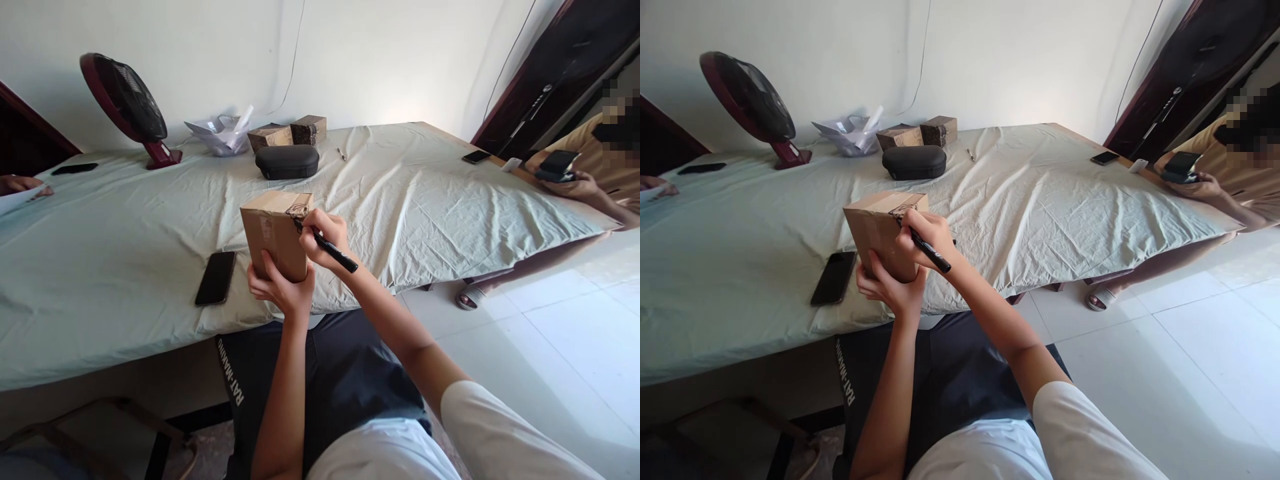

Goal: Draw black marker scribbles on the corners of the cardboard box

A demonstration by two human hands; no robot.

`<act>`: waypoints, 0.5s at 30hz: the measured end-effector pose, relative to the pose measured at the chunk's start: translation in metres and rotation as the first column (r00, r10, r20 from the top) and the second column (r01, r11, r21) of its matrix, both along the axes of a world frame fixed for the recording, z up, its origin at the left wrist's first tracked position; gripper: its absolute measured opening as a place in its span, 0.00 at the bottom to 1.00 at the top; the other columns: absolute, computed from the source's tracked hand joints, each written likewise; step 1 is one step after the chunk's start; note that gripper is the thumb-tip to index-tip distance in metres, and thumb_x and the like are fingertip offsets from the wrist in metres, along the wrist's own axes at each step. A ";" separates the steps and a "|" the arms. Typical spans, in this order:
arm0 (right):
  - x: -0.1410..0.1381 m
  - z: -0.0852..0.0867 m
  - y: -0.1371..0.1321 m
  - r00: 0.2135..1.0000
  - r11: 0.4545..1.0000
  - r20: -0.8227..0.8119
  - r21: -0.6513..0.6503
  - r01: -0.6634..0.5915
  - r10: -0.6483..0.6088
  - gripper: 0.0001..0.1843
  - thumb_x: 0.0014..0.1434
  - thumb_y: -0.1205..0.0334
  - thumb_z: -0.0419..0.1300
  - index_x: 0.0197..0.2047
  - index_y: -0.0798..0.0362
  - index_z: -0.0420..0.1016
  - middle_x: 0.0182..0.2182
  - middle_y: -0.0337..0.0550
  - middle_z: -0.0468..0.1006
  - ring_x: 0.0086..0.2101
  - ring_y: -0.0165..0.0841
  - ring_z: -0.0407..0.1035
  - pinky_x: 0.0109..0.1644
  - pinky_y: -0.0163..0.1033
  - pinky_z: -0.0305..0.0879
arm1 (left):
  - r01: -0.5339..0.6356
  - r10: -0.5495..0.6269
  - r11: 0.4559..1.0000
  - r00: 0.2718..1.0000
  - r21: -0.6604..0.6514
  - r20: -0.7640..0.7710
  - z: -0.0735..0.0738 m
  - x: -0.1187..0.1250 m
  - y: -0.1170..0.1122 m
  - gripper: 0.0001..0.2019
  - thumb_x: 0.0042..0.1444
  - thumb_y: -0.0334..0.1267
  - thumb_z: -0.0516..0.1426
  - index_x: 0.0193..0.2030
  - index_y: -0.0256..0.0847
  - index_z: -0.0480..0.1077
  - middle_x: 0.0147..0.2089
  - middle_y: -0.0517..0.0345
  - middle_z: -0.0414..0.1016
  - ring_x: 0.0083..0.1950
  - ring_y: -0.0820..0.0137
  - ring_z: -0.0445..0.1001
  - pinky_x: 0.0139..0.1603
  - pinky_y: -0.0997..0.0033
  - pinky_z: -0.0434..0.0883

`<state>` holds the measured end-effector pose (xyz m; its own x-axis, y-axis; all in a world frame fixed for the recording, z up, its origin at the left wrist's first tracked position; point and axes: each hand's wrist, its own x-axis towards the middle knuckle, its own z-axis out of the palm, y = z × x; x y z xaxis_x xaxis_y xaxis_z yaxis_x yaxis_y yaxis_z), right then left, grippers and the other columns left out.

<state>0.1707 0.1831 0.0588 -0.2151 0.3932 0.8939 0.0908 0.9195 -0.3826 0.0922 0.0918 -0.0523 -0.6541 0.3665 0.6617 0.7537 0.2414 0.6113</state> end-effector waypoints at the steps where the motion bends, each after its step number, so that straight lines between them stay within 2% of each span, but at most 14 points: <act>1: 0.000 0.000 0.000 1.000 0.999 0.010 0.045 -0.011 0.011 0.08 0.59 0.66 0.54 0.34 0.44 0.58 0.23 0.32 0.64 0.22 0.30 0.57 0.29 0.38 0.61 | 0.000 0.000 1.000 1.000 0.011 -0.004 -0.003 -0.001 0.001 0.52 0.50 0.59 0.70 0.77 0.34 0.63 0.74 0.26 0.56 0.76 0.32 0.60 0.76 0.32 0.59; 6: -0.004 -0.006 -0.001 0.999 0.974 -0.014 0.226 -0.031 0.036 0.09 0.61 0.69 0.53 0.36 0.44 0.58 0.24 0.31 0.65 0.22 0.29 0.58 0.29 0.36 0.60 | 0.013 -0.014 1.000 1.000 0.025 0.025 -0.014 -0.004 0.003 0.53 0.52 0.58 0.69 0.79 0.33 0.58 0.75 0.24 0.53 0.77 0.33 0.58 0.76 0.32 0.59; 11: -0.008 -0.010 -0.003 0.998 0.973 0.027 0.225 -0.055 0.050 0.10 0.61 0.70 0.53 0.38 0.44 0.57 0.25 0.32 0.66 0.23 0.30 0.60 0.30 0.37 0.62 | 0.005 -0.006 1.000 0.999 0.020 0.046 -0.017 -0.005 0.005 0.52 0.55 0.60 0.67 0.79 0.33 0.57 0.75 0.23 0.54 0.78 0.33 0.58 0.76 0.31 0.59; 15: -0.011 -0.009 -0.005 0.996 0.960 -0.026 0.272 -0.071 0.081 0.11 0.62 0.71 0.54 0.39 0.44 0.60 0.26 0.31 0.67 0.22 0.29 0.60 0.29 0.36 0.60 | 0.013 -0.015 0.999 0.999 0.034 0.048 -0.020 -0.007 0.005 0.52 0.54 0.60 0.67 0.78 0.33 0.58 0.75 0.23 0.54 0.78 0.33 0.57 0.76 0.30 0.60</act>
<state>0.1593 0.1785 0.0496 -0.2001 0.1195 0.9725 0.0076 0.9927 -0.1204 0.0853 0.0971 -0.0721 -0.6804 0.3540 0.6417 0.7263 0.2095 0.6546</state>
